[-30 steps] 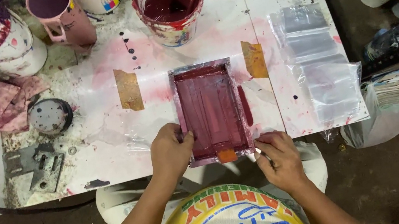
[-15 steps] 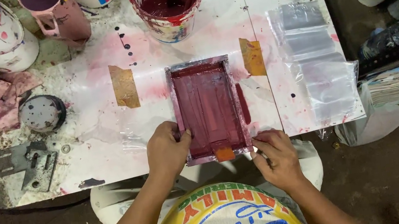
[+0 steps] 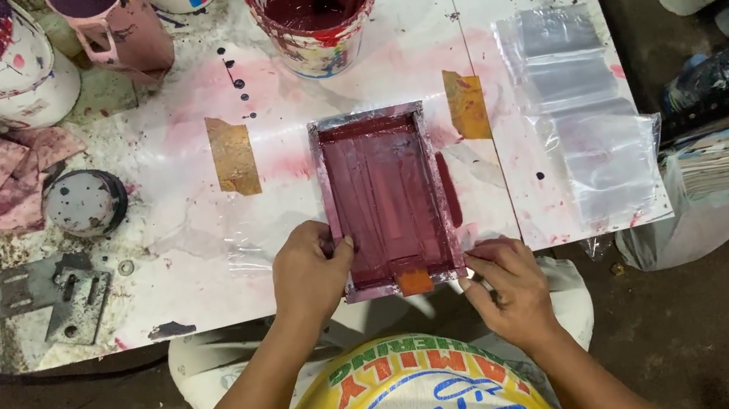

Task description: Manual screen printing of red ink onto small plastic bags using a screen frame and squeegee.

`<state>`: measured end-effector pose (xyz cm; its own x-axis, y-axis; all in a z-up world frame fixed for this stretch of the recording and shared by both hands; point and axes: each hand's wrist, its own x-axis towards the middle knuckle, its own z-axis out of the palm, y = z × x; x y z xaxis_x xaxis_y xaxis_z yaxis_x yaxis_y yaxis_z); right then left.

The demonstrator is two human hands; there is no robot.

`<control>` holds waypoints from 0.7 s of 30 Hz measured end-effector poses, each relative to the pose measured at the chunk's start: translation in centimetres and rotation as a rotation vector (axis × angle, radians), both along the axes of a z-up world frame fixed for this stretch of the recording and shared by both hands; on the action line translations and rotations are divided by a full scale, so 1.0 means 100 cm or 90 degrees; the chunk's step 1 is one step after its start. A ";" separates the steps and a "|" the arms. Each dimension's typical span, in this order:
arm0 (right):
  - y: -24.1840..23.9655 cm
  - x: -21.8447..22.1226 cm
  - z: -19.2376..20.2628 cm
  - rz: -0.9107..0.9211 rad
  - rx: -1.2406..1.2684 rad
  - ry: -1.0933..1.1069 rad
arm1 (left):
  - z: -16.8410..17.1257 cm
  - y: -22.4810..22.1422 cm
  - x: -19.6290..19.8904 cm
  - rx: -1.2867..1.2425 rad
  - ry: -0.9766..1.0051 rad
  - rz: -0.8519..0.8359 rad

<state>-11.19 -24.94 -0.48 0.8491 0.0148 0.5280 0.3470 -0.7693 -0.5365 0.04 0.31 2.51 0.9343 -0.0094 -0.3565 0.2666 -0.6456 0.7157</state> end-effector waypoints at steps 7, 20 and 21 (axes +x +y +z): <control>-0.002 -0.001 -0.003 0.002 0.004 -0.001 | 0.003 0.001 0.003 -0.001 -0.001 -0.013; -0.010 -0.003 -0.008 -0.031 0.051 0.032 | -0.026 0.014 -0.011 -0.024 -0.356 -0.017; -0.011 -0.002 -0.008 -0.037 0.062 0.042 | -0.036 0.019 -0.009 0.036 -0.498 -0.096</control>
